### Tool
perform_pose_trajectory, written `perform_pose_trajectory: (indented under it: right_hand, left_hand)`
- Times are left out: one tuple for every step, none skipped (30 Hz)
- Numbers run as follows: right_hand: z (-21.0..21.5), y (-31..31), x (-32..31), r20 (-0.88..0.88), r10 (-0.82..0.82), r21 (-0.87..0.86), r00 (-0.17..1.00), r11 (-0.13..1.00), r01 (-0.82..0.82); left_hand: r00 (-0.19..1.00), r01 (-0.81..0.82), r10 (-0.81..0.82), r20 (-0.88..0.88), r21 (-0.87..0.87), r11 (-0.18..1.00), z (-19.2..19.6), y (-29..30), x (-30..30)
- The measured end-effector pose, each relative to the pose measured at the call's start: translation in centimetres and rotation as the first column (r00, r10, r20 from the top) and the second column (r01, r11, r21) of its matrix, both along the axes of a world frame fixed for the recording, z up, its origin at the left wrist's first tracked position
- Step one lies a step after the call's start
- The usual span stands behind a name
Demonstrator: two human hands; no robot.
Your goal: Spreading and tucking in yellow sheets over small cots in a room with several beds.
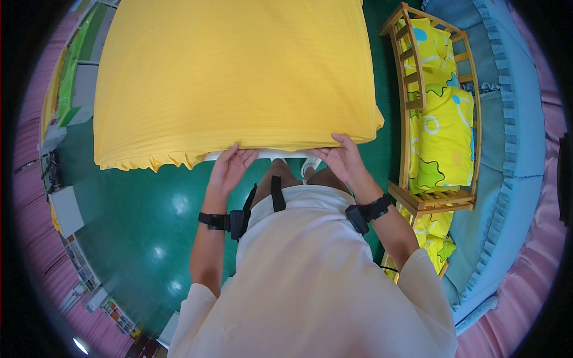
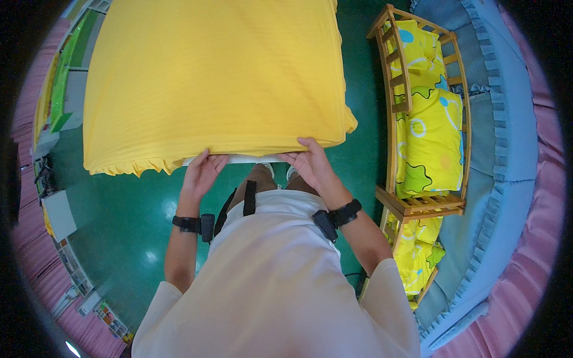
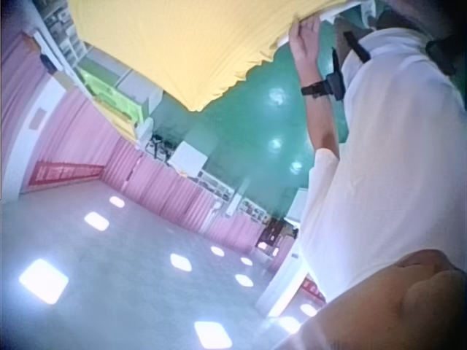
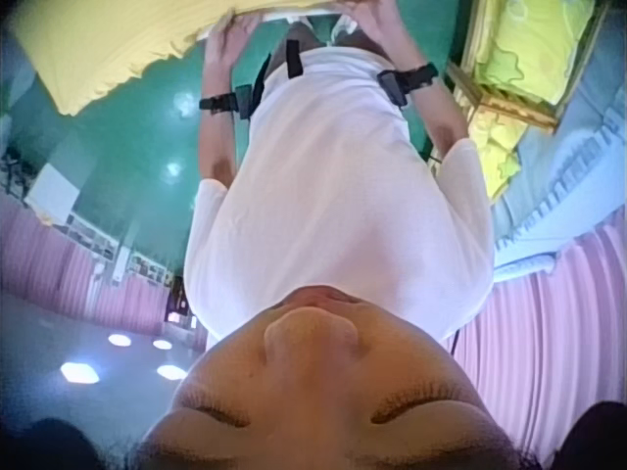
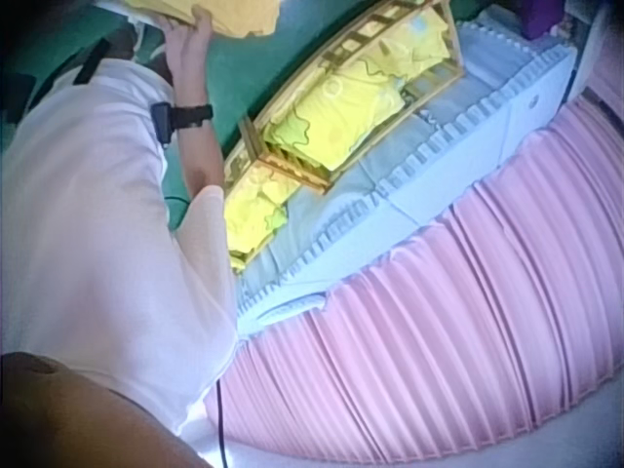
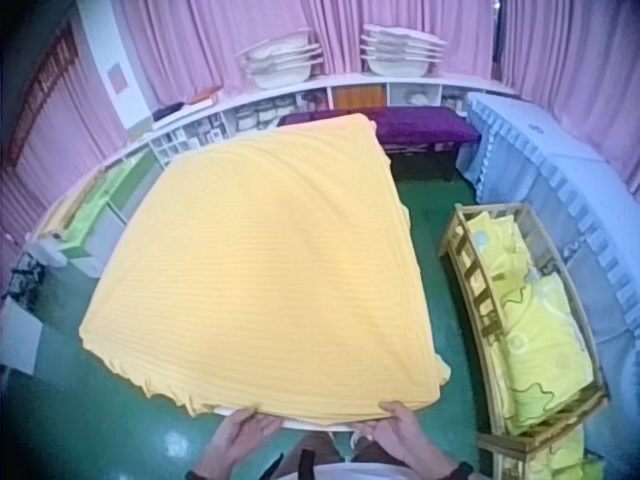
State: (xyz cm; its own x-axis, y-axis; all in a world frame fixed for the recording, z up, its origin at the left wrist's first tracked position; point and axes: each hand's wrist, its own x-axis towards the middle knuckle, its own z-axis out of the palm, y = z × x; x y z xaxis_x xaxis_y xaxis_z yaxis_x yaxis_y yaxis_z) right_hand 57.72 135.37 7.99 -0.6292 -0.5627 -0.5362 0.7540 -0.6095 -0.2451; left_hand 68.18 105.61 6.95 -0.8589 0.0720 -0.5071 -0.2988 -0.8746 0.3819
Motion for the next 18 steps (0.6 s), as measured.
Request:
perform_pose_trajectory:
  right_hand:
    - [-0.1,0.0,0.0,0.0,0.0,0.003,1.0,1.0,0.0]
    - [-0.3,0.1,0.1,-0.008,0.005,0.007,1.0,1.0,-0.005]
    - [-0.5,0.3,0.1,-0.015,0.01,0.013,1.0,1.0,-0.01]
    - [-1.1,0.3,0.1,-0.015,0.004,0.018,1.0,1.0,-0.004]
    - [-1.6,0.2,0.1,-0.006,0.008,0.055,1.0,0.998,-0.008]
    - [-2.1,0.3,0.1,0.003,0.013,0.092,1.0,0.996,-0.013]
    - [-2.4,0.4,0.2,0.003,0.013,0.096,1.0,0.995,-0.013]
    - [-2.6,0.3,0.4,-0.003,-0.003,0.148,1.0,0.989,0.003]
    - [-2.7,0.2,0.5,-0.009,-0.017,0.199,1.0,0.98,0.018]
    - [-2.6,0.4,0.4,-0.008,-0.009,0.197,1.0,0.98,0.011]
    - [-2.6,0.7,0.3,-0.031,0.04,0.324,0.999,0.946,-0.028]
    - [-2.5,0.9,0.1,-0.048,0.092,0.445,0.995,0.893,-0.061]
    - [-2.3,1.1,0.0,-0.047,0.104,0.438,0.994,0.896,-0.073]
    - [-1.7,1.2,-0.2,-0.006,0.144,0.478,0.99,0.87,-0.124]
    - [-1.5,1.4,-0.4,0.037,0.179,0.513,0.983,0.841,-0.172]
    - [-1.7,1.6,-0.4,0.036,0.187,0.506,0.982,0.844,-0.179]
    - [-2.2,1.7,-0.3,0.029,0.162,0.467,0.986,0.87,-0.157]
    - [-2.4,1.7,-0.3,0.022,0.146,0.418,0.989,0.897,-0.142]
  left_hand:
    - [1.0,0.0,0.0,0.0,0.003,1.0,-0.3,0.1,0.0]
    - [0.994,-0.104,0.103,0.04,0.014,0.994,0.2,0.7,-0.6]
    - [0.975,-0.208,0.206,0.082,0.021,0.978,0.4,1.1,-1.1]
    - [0.976,-0.202,0.199,0.084,0.026,0.979,0.0,1.1,-1.3]
    - [0.962,-0.264,0.264,0.073,-0.014,0.964,-0.3,1.2,-1.4]
    - [0.942,-0.326,0.329,0.06,-0.054,0.944,-0.6,1.4,-1.5]
    - [0.943,-0.326,0.329,0.061,-0.05,0.944,-0.9,1.5,-1.5]
    - [0.935,-0.345,0.348,0.061,-0.067,0.936,-0.9,1.7,-1.6]
    - [0.927,-0.364,0.37,0.06,-0.086,0.927,-0.8,1.8,-1.7]
    - [0.924,-0.371,0.377,0.06,-0.088,0.924,-0.6,1.4,-1.6]
    - [0.971,-0.109,0.162,0.178,-0.276,0.955,0.4,0.8,-1.5]
    - [0.943,0.176,-0.031,0.333,-0.415,0.893,1.0,0.1,-1.3]
    - [0.942,0.166,-0.017,0.335,-0.421,0.892,1.1,-1.0,-0.9]
    - [0.855,0.432,-0.112,0.507,-0.575,0.695,1.3,-2.3,-0.4]
    - [0.72,0.666,-0.138,0.68,-0.621,0.413,1.3,-3.8,0.0]
    - [0.721,0.663,-0.127,0.681,-0.624,0.413,1.3,-5.2,1.1]
    - [0.794,0.482,0.112,0.598,-0.731,0.484,1.0,-6.6,2.5]
    - [0.798,0.275,0.361,0.483,-0.825,0.494,1.1,-7.9,3.7]
